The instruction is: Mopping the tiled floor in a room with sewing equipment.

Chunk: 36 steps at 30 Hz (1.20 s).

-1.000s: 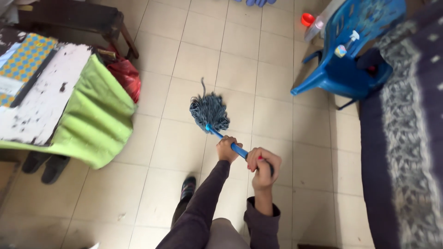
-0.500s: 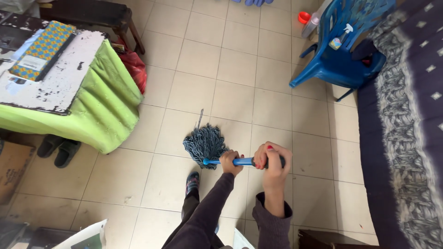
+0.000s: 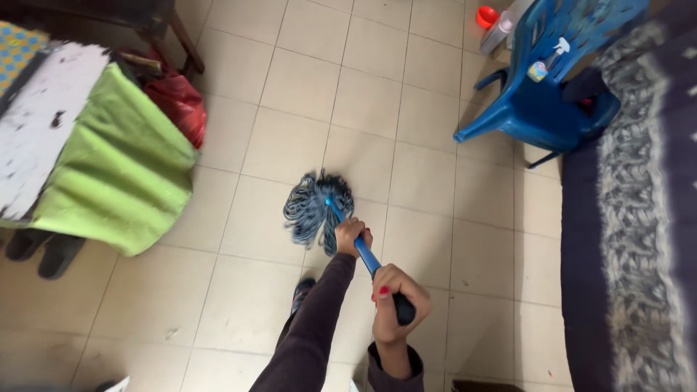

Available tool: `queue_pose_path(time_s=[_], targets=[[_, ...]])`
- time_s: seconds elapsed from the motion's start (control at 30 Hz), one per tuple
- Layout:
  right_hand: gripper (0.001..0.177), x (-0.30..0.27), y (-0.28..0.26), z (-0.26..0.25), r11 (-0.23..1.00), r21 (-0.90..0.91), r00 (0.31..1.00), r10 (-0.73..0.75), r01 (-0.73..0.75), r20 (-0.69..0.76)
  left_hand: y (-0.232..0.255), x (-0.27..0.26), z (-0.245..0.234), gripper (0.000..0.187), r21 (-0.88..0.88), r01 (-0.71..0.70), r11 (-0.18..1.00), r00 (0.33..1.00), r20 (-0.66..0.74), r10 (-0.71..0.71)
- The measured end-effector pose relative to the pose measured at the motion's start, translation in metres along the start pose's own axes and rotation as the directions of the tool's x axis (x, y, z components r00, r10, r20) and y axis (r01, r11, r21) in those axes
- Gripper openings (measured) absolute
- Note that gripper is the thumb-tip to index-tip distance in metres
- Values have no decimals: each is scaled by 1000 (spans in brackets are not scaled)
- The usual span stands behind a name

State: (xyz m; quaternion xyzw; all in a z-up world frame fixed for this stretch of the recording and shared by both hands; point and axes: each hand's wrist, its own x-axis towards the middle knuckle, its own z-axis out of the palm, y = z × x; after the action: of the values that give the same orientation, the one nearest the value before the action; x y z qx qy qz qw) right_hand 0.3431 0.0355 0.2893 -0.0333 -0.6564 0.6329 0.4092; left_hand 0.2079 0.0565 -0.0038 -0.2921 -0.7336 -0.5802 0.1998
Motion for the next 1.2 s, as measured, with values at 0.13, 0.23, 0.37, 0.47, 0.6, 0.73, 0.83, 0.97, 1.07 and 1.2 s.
queue_pose_path(time_s=[0.13, 0.23, 0.37, 0.47, 0.6, 0.73, 0.83, 0.97, 1.07, 1.2], targets=[[27, 49, 55, 8, 999, -35, 1000, -23, 23, -7, -55, 49, 42, 20, -23, 11, 1000, 997, 79, -9], [27, 85, 100, 9, 996, -86, 1000, -19, 20, 6, -91, 85, 70, 14, 21, 74, 997, 988, 137, -76], [24, 129, 154, 5, 995, -93, 995, -33, 42, 98, -133, 124, 107, 9, -21, 163, 986, 973, 166, -157], [17, 156, 186, -2, 991, -128, 991, -12, 29, 133, -163, 149, 131, 14, -26, 219, 975, 944, 257, -205], [12, 169, 207, -3, 976, -211, 971, 9, 43, 239, -176, 174, 133, 20, 21, 329, 944, 856, 416, -307], [13, 157, 197, -5, 978, -207, 974, 38, 9, 223, -185, 148, 140, 22, -89, 174, 981, 944, 298, -140], [12, 146, 177, -13, 977, -215, 980, 35, 8, 196, -150, 142, 124, 24, -72, 216, 974, 936, 298, -185], [12, 136, 135, -29, 988, -155, 985, 46, -20, 164, -95, 129, 107, 28, 56, 352, 934, 862, 369, -347], [13, 112, 102, -44, 990, -116, 987, 100, -86, 126, -58, 97, 93, 26, 129, 359, 925, 862, 334, -381], [16, 71, 46, -63, 985, -61, 982, 168, -163, 92, -7, 38, 74, 22, 179, 371, 911, 883, 235, -406]])
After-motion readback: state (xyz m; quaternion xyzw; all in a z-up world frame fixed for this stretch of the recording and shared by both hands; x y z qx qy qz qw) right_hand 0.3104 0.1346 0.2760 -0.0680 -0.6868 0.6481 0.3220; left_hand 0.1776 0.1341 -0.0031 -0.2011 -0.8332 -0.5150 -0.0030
